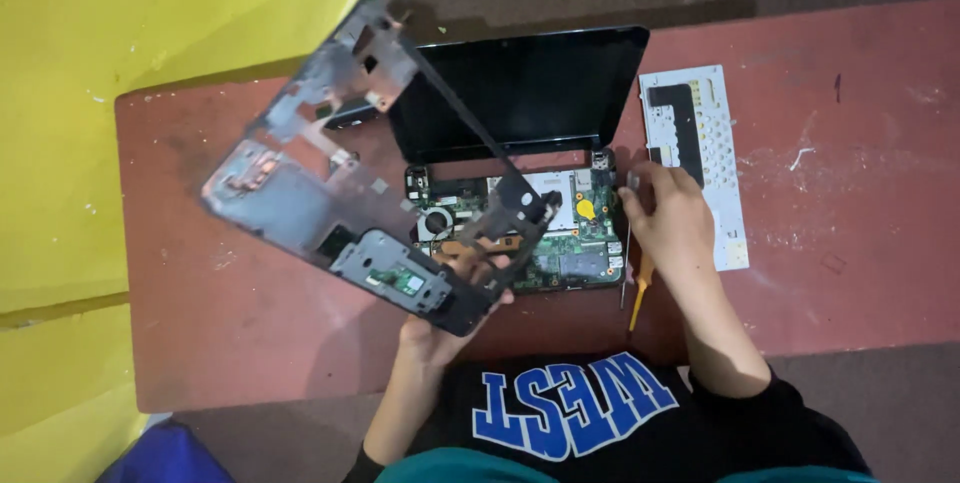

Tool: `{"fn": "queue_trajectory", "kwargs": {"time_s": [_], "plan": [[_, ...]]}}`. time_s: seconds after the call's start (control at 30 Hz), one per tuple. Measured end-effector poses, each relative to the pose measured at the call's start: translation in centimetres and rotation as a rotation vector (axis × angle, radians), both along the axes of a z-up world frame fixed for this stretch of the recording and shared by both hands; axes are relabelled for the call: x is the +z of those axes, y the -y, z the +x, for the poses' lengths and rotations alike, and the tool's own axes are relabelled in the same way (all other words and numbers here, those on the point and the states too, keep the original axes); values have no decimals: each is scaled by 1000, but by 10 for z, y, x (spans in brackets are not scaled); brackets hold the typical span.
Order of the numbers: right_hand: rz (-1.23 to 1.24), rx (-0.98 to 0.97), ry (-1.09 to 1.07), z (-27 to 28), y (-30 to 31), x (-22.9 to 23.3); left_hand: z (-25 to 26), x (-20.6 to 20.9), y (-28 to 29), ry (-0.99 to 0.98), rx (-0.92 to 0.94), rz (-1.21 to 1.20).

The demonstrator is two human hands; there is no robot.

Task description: Disassembling a laptop to access internal components using a screwdriver

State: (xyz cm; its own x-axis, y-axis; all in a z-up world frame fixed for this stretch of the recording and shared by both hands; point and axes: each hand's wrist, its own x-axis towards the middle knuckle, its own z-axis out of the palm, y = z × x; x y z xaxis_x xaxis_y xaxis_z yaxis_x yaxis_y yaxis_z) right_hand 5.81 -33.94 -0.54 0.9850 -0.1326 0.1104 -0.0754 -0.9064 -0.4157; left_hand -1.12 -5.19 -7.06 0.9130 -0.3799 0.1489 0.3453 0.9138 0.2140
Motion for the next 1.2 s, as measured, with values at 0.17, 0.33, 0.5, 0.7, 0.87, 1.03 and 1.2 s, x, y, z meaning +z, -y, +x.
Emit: {"fn": "queue_trajectory", "kwargs": {"time_s": [0.17, 0.33, 0.5, 0.7, 0.87, 1.03, 1.2], "plan": [[484, 152, -104, -10, -16, 23, -2, -7, 16, 45, -70, -65], [1081, 280, -280, -29, -44, 15, -4, 12, 33, 119, -28, -24], [1430, 160, -182, -31, -57, 16, -14, 38, 42, 11, 55, 150], [1307, 156, -132, -27, -37, 23, -40, 7, 44, -151, 178, 518], [1180, 111, -190, -18, -20, 25, -64, -35, 28, -159, -45, 895], [1001, 109, -160, -3, 3, 16, -49, 5, 41, -63, -151, 634], [710, 87, -58, -5, -10, 23, -36, 20, 39, -57, -213, 596]]}}
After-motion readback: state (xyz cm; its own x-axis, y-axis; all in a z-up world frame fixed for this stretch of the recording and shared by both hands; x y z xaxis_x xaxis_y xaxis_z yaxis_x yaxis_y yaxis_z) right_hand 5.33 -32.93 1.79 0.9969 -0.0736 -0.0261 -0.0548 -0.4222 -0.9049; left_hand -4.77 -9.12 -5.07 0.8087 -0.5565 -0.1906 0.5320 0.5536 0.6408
